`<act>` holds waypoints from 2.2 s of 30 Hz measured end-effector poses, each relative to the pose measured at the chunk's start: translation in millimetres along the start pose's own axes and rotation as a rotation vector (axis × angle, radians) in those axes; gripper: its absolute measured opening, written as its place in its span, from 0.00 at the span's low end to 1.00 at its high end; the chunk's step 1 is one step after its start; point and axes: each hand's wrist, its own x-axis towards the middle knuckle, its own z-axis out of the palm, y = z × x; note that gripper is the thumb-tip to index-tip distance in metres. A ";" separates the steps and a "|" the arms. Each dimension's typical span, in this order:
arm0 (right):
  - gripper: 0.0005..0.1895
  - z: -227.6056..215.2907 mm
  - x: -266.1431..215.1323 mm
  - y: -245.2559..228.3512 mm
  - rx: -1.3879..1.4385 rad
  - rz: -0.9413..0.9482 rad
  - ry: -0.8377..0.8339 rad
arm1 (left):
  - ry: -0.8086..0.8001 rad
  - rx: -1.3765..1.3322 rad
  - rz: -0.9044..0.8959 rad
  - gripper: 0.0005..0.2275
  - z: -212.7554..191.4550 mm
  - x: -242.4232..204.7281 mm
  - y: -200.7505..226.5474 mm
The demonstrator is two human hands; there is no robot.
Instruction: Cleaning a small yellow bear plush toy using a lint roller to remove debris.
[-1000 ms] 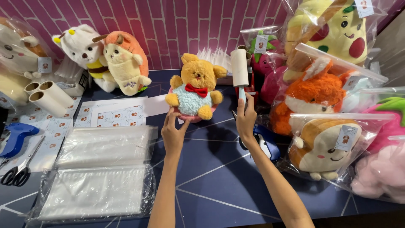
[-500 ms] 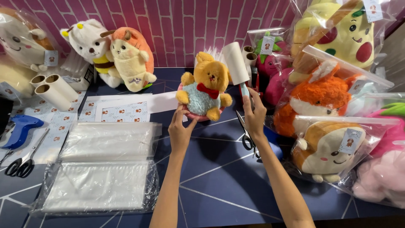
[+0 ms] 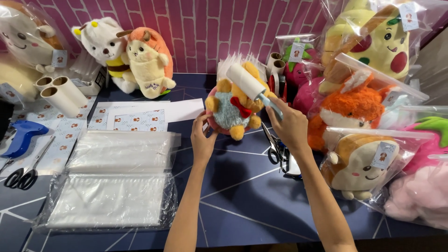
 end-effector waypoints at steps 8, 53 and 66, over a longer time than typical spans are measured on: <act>0.14 -20.2 -8.9 -1.3 -0.010 -0.032 0.123 | 0.038 0.068 -0.003 0.17 8.4 5.5 -29.3; 0.16 -20.7 -14.3 -11.6 0.048 0.065 -0.234 | 0.087 0.002 -0.002 0.16 11.1 0.4 -15.6; 0.15 -14.5 -15.7 -31.5 0.005 0.017 -0.121 | 0.062 -0.038 0.021 0.15 15.0 -1.7 -20.4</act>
